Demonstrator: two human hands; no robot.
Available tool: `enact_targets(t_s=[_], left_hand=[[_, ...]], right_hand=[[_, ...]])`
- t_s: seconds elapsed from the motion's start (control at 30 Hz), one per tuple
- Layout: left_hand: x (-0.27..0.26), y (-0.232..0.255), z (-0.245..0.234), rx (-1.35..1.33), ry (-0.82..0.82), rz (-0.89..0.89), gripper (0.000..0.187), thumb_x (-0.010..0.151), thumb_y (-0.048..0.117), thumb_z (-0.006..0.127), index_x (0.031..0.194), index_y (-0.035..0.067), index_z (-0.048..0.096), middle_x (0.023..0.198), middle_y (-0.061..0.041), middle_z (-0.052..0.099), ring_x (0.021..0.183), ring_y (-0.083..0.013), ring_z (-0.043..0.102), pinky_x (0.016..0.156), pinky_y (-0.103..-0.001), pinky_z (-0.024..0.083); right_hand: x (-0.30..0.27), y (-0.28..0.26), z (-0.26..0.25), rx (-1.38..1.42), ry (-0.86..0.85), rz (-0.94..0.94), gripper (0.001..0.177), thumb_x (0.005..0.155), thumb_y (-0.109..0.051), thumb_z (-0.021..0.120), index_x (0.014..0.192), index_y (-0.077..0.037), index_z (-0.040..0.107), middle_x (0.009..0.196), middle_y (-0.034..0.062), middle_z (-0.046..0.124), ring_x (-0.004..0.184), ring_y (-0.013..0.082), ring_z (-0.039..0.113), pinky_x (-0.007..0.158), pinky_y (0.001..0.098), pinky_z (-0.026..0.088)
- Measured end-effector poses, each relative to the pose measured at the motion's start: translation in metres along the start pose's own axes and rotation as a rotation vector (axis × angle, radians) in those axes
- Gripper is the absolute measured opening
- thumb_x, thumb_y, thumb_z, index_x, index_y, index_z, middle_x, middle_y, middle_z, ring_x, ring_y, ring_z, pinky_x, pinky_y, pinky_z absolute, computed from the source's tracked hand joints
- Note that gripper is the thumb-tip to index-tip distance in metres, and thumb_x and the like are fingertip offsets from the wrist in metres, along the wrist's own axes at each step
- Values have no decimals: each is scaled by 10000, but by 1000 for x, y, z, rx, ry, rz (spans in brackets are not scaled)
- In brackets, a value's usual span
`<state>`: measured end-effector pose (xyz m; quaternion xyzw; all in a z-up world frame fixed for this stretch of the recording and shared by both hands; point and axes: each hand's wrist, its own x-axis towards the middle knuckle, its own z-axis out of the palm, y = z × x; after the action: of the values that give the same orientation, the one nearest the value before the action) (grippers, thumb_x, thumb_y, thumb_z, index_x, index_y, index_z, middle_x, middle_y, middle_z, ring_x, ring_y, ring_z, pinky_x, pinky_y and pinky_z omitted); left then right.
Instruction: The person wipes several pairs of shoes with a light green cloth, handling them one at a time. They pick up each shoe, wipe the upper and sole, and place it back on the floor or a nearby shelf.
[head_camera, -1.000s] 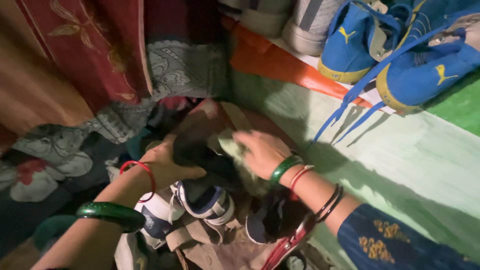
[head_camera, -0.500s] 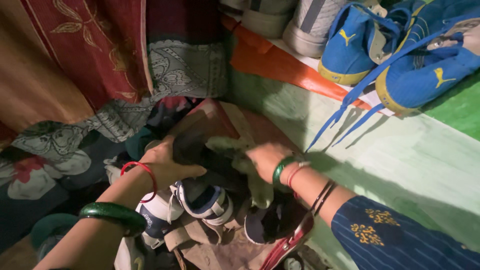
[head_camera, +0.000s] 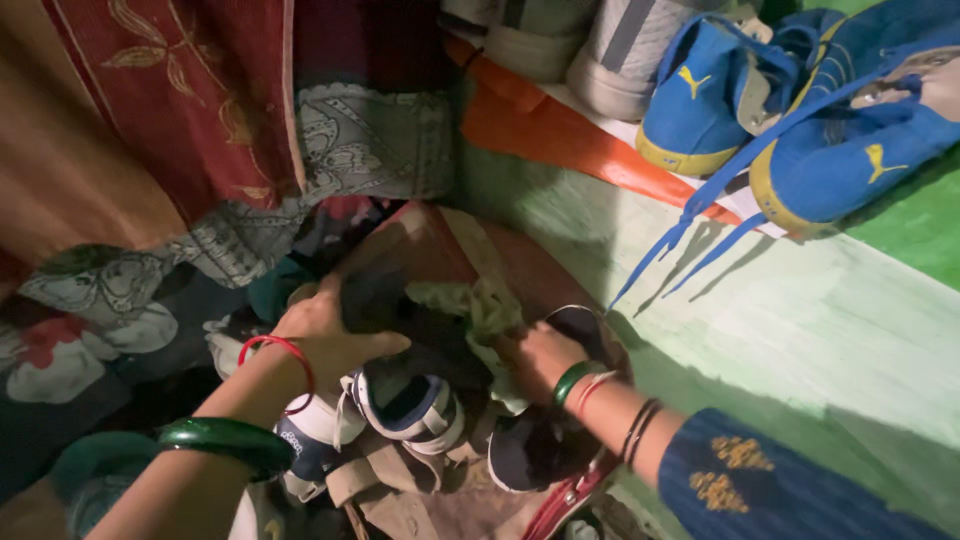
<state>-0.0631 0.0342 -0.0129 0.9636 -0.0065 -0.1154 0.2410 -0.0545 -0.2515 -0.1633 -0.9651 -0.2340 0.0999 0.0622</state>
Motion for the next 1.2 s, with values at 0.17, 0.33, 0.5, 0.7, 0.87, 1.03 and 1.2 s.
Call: enact_targets(t_s=[0.17, 0.33, 0.5, 0.7, 0.87, 1.03, 1.2], left_hand=[[13, 22, 18, 737, -153, 152, 1038, 669, 589, 876, 1544, 314, 389, 1625, -68, 333, 1470, -296, 332, 1202, -682, 207], [24, 16, 38, 926, -196, 166, 658, 833, 423, 747, 1449, 347, 530, 1538, 44, 483, 1494, -282, 364, 1099, -594, 403], [31, 15, 7, 407, -129, 17, 862, 690, 421, 859, 1476, 287, 531, 1370, -85, 637, 1247, -269, 628, 1091, -409, 473], [20, 19, -22, -132, -39, 27, 833, 604, 351, 929, 1332, 66, 643, 1092, -154, 783, 977, -241, 764, 912, -324, 566], [12, 34, -14, -614, 248, 71, 697, 613, 235, 916, 1223, 2, 672, 1087, -104, 780, 972, -177, 732, 873, -302, 546], [7, 49, 1, -671, 468, 163, 536, 724, 280, 855, 1205, 100, 699, 1083, -77, 766, 984, -227, 732, 890, -353, 551], [-6, 64, 19, 78, 802, 290, 392, 707, 250, 814, 1062, 116, 720, 1074, -75, 720, 1121, -310, 628, 981, -534, 412]], right_hand=[[13, 17, -38, 620, 174, 279, 198, 872, -143, 576, 1014, -58, 686, 772, 184, 734, 727, 287, 725, 701, 408, 558], [6, 38, -56, 1094, 360, 513, 214, 903, -94, 560, 1006, 6, 717, 782, 102, 681, 674, 178, 604, 612, 351, 488], [-17, 60, -50, 1325, 542, 572, 251, 899, -106, 532, 1063, -33, 707, 844, 35, 686, 701, 131, 605, 633, 309, 503], [-9, 80, -78, 2142, 326, 651, 378, 910, -444, 444, 986, -157, 679, 870, 2, 692, 766, 194, 684, 696, 403, 561], [-4, 69, -107, 2285, 491, 429, 300, 950, -354, 549, 1024, -89, 669, 915, 97, 718, 729, 262, 702, 625, 440, 602], [-17, 32, -125, 2145, 184, -117, 226, 1079, -230, 671, 1260, -95, 670, 1108, 86, 700, 904, 230, 697, 725, 388, 561], [19, -10, -165, 1816, 72, 208, 508, 972, -502, 572, 1213, -80, 719, 1062, 61, 757, 889, 179, 731, 834, 354, 583]])
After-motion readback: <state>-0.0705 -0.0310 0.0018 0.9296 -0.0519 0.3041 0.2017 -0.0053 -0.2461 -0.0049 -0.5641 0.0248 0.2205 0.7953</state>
